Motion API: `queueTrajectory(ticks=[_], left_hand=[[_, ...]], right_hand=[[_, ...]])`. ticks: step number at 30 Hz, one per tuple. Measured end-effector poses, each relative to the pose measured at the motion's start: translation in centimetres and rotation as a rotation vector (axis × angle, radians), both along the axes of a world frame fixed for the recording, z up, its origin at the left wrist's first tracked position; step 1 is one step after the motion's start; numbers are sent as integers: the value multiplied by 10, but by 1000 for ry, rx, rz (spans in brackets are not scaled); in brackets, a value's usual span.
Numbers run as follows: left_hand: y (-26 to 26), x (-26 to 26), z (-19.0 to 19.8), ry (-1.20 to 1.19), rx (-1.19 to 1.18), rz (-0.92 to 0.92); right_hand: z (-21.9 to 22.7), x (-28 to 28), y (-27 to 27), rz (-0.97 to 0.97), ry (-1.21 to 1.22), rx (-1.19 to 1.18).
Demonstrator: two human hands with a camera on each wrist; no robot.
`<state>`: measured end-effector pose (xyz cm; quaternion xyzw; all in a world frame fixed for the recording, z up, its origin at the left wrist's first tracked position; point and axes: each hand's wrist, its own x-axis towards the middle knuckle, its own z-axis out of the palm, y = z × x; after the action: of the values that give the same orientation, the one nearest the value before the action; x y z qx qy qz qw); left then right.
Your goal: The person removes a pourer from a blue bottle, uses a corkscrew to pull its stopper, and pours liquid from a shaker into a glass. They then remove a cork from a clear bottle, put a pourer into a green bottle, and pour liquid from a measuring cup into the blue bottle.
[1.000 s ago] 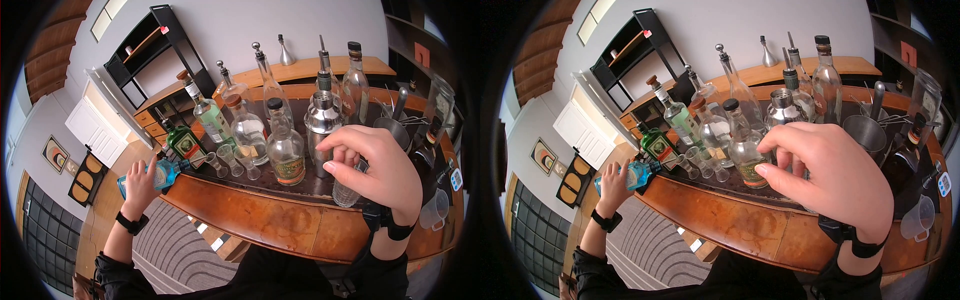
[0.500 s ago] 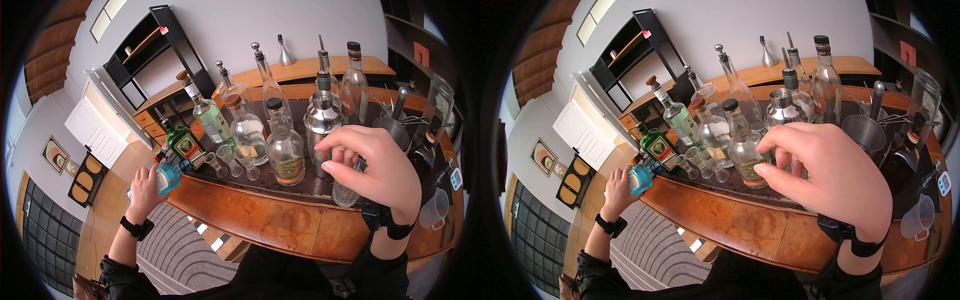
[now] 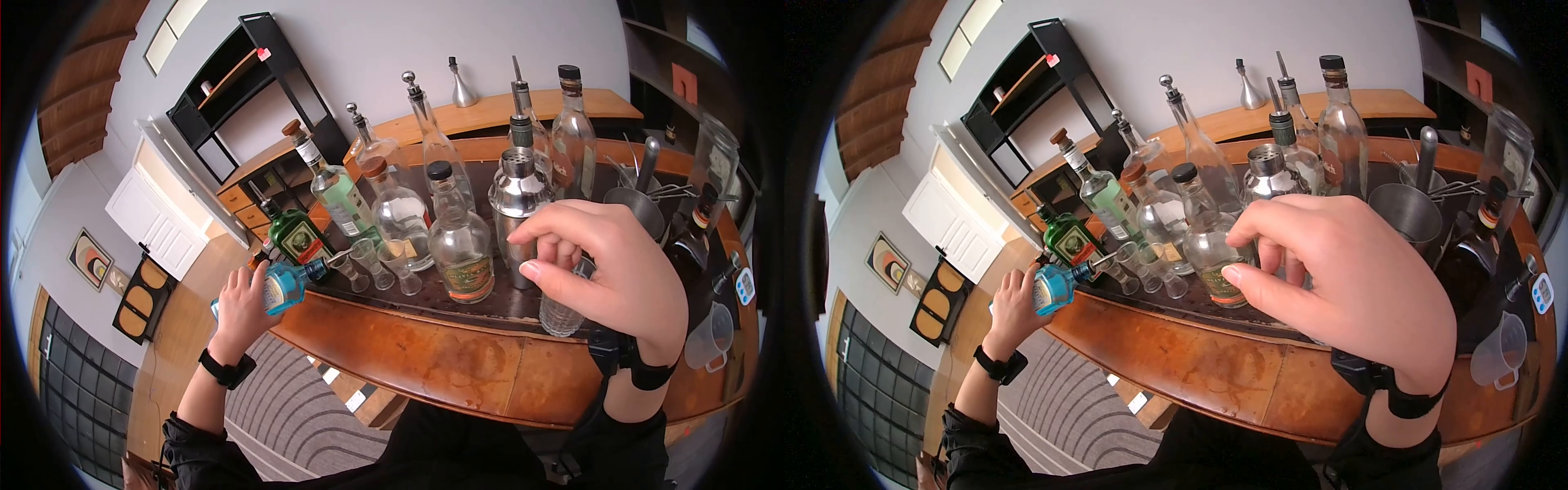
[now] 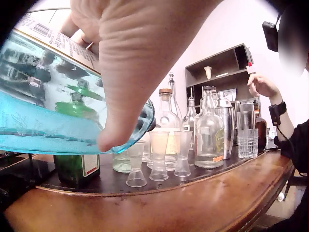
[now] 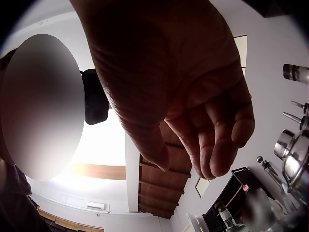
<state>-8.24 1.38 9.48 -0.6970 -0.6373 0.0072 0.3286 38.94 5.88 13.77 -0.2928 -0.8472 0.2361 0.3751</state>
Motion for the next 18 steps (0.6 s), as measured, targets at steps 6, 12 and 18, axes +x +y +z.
queueTrajectory(ticks=[6,12,18], left_hand=[[2,0,4,62,7,9],[3,2,8,123,12,14],[3,4,13,153,13,16]], right_hand=[[0,1,0,1,-8,14],[0,0,-1,1,-14,14],[0,-1,-1,-6,-23,13]])
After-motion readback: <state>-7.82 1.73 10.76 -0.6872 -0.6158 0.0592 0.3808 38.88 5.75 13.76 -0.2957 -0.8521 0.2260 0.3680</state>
